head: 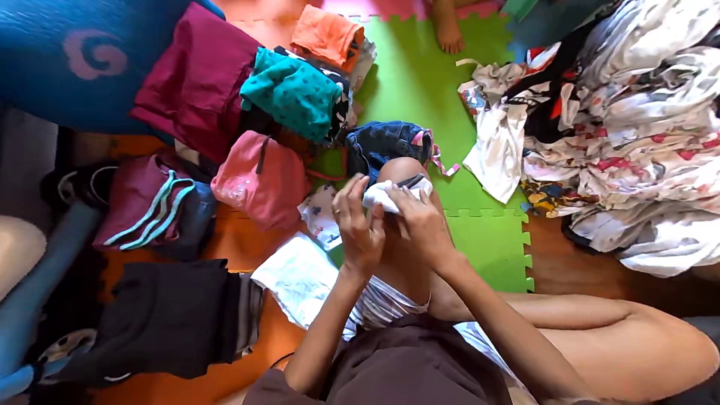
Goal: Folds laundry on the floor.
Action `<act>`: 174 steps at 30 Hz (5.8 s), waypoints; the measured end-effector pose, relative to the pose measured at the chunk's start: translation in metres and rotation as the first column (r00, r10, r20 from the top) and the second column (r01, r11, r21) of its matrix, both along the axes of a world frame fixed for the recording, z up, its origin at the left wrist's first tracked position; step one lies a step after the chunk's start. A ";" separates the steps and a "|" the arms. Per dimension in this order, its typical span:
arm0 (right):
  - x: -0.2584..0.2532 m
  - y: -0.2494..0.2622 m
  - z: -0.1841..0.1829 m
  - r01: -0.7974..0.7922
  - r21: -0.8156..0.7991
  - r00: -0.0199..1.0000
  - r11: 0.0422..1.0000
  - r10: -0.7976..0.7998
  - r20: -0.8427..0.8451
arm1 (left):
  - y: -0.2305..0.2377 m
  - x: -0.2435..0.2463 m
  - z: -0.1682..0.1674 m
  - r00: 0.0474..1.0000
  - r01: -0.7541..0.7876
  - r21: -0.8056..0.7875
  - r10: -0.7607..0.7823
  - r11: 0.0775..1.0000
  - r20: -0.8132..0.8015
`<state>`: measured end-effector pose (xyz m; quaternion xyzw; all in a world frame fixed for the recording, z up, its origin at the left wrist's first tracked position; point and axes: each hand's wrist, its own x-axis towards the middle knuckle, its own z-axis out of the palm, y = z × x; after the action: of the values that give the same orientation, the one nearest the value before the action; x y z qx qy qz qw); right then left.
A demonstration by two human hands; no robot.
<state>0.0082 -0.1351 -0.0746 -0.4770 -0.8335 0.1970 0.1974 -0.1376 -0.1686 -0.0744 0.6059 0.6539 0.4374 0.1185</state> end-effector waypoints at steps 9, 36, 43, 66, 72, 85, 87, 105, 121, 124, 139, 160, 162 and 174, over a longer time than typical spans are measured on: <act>-0.022 -0.011 0.025 -0.359 -0.811 0.733 0.462 -0.398 -0.552 | -0.058 -0.029 -0.014 0.950 -0.019 -0.223 0.087 0.975 0.299; 0.097 -0.083 -0.037 -0.400 -0.813 0.648 0.423 -0.497 -0.577 | -0.171 -0.195 -0.080 0.951 0.025 -0.396 -0.144 0.918 -0.275; 0.101 -0.088 -0.039 -0.418 -0.809 0.631 0.413 -0.509 -0.586 | -0.254 -0.156 -0.084 0.752 0.008 0.010 0.001 1.000 -0.659; 0.101 -0.091 -0.025 -0.414 -0.794 0.641 0.446 -0.476 -0.602 | -0.132 -0.224 -0.038 0.869 0.359 -0.819 -0.479 0.447 0.120; 0.100 -0.088 -0.027 -0.405 -0.811 0.668 0.422 -0.469 -0.578 | -0.204 -0.137 0.056 0.655 0.322 -0.640 -0.653 0.697 -0.382; 0.100 -0.079 -0.014 -0.398 -0.782 0.658 0.479 -0.445 -0.607 | -0.211 -0.160 0.067 0.894 0.234 -0.423 -0.365 0.875 -0.261; 0.091 -0.077 -0.009 -0.395 -0.779 0.645 0.487 -0.456 -0.613 | -0.197 -0.186 0.083 0.951 0.270 -0.599 -0.306 0.754 0.043; 0.083 -0.084 -0.012 -0.411 -0.791 0.623 0.453 -0.494 -0.607 | -0.116 -0.212 -0.047 0.815 0.094 -0.786 -0.501 0.611 -0.291; 0.074 -0.077 -0.004 -0.396 -0.772 0.684 0.498 -0.401 -0.610 | -0.198 -0.183 0.108 0.856 0.022 -0.969 -0.506 0.246 -0.109; 0.044 -0.071 0.006 -0.401 -0.742 0.704 0.537 -0.338 -0.625 | -0.210 -0.196 0.149 0.754 0.140 -0.742 -0.557 0.656 -0.349; -0.005 -0.071 -0.008 -0.345 -0.697 0.755 0.628 -0.256 -0.604 | -0.187 -0.211 0.150 0.822 0.217 -0.607 -0.478 0.764 -0.308; 0.014 -0.080 -0.013 -0.330 -0.778 0.732 0.535 -0.376 -0.568 | -0.145 -0.227 -0.026 0.964 -0.162 -0.756 -0.063 0.634 -0.259; 0.012 -0.079 -0.014 -0.336 -0.776 0.737 0.534 -0.363 -0.570 | -0.161 -0.224 -0.031 0.959 -0.136 -0.632 -0.060 0.763 -0.278; 0.050 -0.082 -0.008 -0.295 -0.762 0.739 0.577 -0.367 -0.565 | -0.197 -0.187 0.021 0.920 -0.143 -0.702 -0.168 0.698 -0.355</act>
<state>0.0586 -0.2170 -0.0830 -0.4253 -0.5041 0.7103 0.2459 -0.3249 -0.3659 -0.0538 0.5909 0.7776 0.0173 0.2142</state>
